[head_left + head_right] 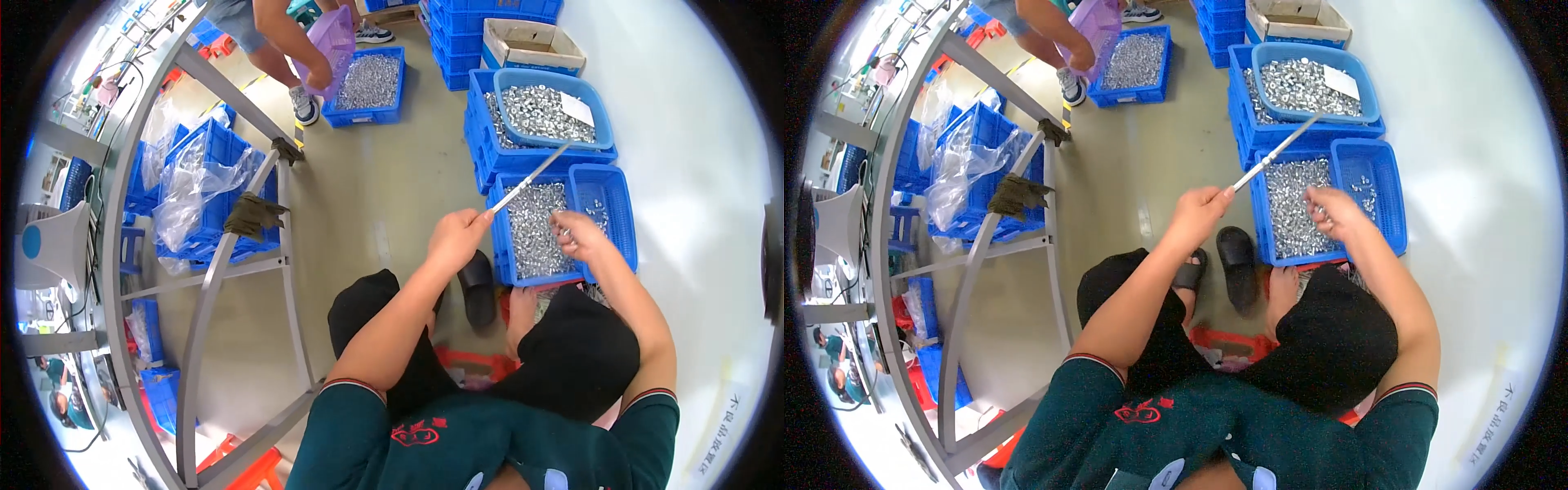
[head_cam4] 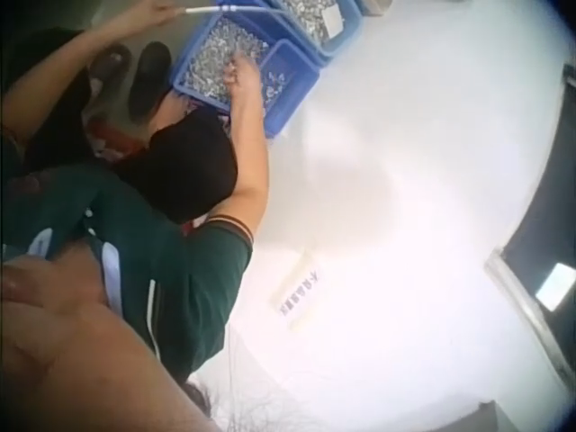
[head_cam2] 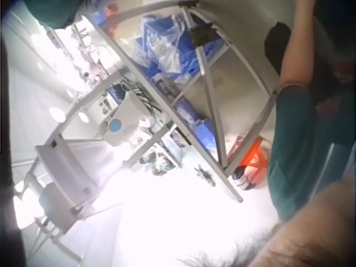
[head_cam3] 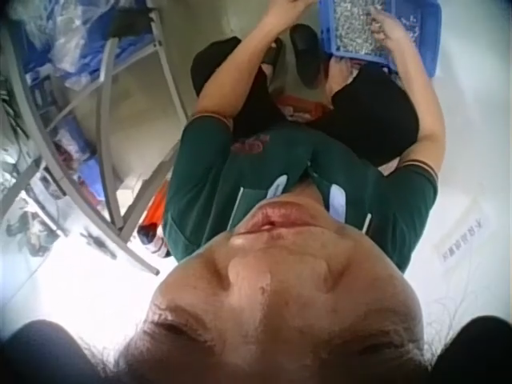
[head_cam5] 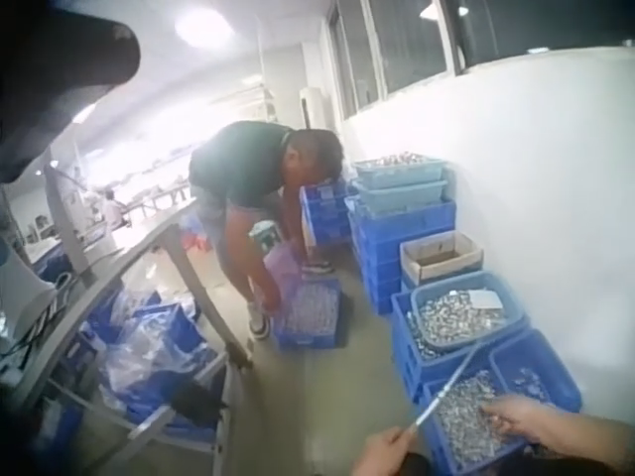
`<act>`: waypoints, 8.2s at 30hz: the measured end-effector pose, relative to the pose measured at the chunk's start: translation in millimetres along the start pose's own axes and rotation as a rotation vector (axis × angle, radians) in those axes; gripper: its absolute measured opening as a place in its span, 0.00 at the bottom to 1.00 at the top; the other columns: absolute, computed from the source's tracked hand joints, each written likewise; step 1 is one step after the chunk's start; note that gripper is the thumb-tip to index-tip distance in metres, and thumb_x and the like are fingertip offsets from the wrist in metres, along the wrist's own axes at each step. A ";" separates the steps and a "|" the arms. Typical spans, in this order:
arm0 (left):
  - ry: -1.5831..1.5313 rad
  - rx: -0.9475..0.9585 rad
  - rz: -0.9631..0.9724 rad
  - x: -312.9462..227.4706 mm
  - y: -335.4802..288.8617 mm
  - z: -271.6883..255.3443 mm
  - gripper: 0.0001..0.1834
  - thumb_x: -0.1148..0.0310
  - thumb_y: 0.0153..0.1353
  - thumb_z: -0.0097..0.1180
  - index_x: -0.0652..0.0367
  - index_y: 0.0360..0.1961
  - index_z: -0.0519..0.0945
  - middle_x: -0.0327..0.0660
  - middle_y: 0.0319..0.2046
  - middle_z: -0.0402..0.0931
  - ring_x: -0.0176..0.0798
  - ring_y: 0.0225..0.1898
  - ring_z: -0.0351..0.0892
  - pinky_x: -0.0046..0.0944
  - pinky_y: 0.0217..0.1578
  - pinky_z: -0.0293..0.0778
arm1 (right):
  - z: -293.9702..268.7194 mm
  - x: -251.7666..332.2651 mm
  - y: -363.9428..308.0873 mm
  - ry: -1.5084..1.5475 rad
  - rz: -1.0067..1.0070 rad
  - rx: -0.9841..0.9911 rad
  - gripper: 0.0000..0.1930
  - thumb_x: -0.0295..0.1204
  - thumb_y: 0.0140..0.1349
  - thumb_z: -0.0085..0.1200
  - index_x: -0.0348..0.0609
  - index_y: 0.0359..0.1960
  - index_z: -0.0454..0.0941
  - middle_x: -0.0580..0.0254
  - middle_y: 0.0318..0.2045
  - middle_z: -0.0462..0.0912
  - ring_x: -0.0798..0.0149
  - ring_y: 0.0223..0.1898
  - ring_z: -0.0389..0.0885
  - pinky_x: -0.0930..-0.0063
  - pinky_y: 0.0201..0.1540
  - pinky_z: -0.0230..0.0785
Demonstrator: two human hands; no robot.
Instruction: Sorting and inspecting small metal rings using a rod and placing them into blue crates.
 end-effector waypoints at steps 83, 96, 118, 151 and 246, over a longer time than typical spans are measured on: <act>-0.272 0.075 0.045 -64.0 -16.9 17.6 0.22 0.55 0.58 0.50 0.65 0.18 0.70 0.39 0.12 0.63 0.30 0.18 0.59 0.38 0.21 0.61 | -19.0 79.9 -78.4 0.323 -0.249 0.180 0.08 0.25 0.55 0.50 0.37 0.37 0.70 0.67 0.24 0.70 0.79 0.15 0.59 0.88 0.10 0.49; -0.339 0.111 0.032 -32.8 19.3 9.7 0.19 0.54 0.58 0.50 0.58 0.19 0.71 0.29 0.15 0.62 0.23 0.16 0.55 0.26 0.17 0.53 | -23.9 99.1 -52.8 0.335 -0.387 0.078 0.12 0.30 0.60 0.47 0.36 0.42 0.71 0.66 0.24 0.71 0.80 0.14 0.57 0.88 0.11 0.48; -0.249 0.266 0.112 -51.5 -39.2 22.4 0.19 0.58 0.60 0.49 0.60 0.18 0.69 0.28 0.14 0.60 0.23 0.18 0.55 0.29 0.19 0.54 | -19.2 99.1 -127.9 0.426 -0.582 0.227 0.10 0.31 0.60 0.48 0.37 0.37 0.71 0.70 0.19 0.64 0.81 0.14 0.57 0.90 0.11 0.46; -0.307 0.234 -0.028 -41.3 -4.4 27.4 0.20 0.52 0.58 0.49 0.56 0.16 0.70 0.27 0.12 0.58 0.21 0.13 0.52 0.26 0.12 0.45 | -43.4 63.7 -24.4 0.441 -0.164 0.042 0.08 0.25 0.58 0.48 0.30 0.34 0.69 0.57 0.30 0.74 0.76 0.19 0.66 0.90 0.11 0.53; -0.163 0.158 0.124 -34.7 14.1 32.7 0.21 0.57 0.59 0.49 0.64 0.18 0.70 0.32 0.12 0.60 0.25 0.17 0.56 0.32 0.18 0.56 | -52.7 97.2 -66.1 0.457 -0.460 0.109 0.11 0.25 0.57 0.50 0.33 0.40 0.68 0.61 0.28 0.72 0.80 0.16 0.62 0.90 0.10 0.50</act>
Point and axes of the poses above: each hand's wrist, its own y-axis towards the middle knuckle, its own z-axis out of the palm, x = y × z, the point moved 2 cm from there along y, towards the middle knuckle
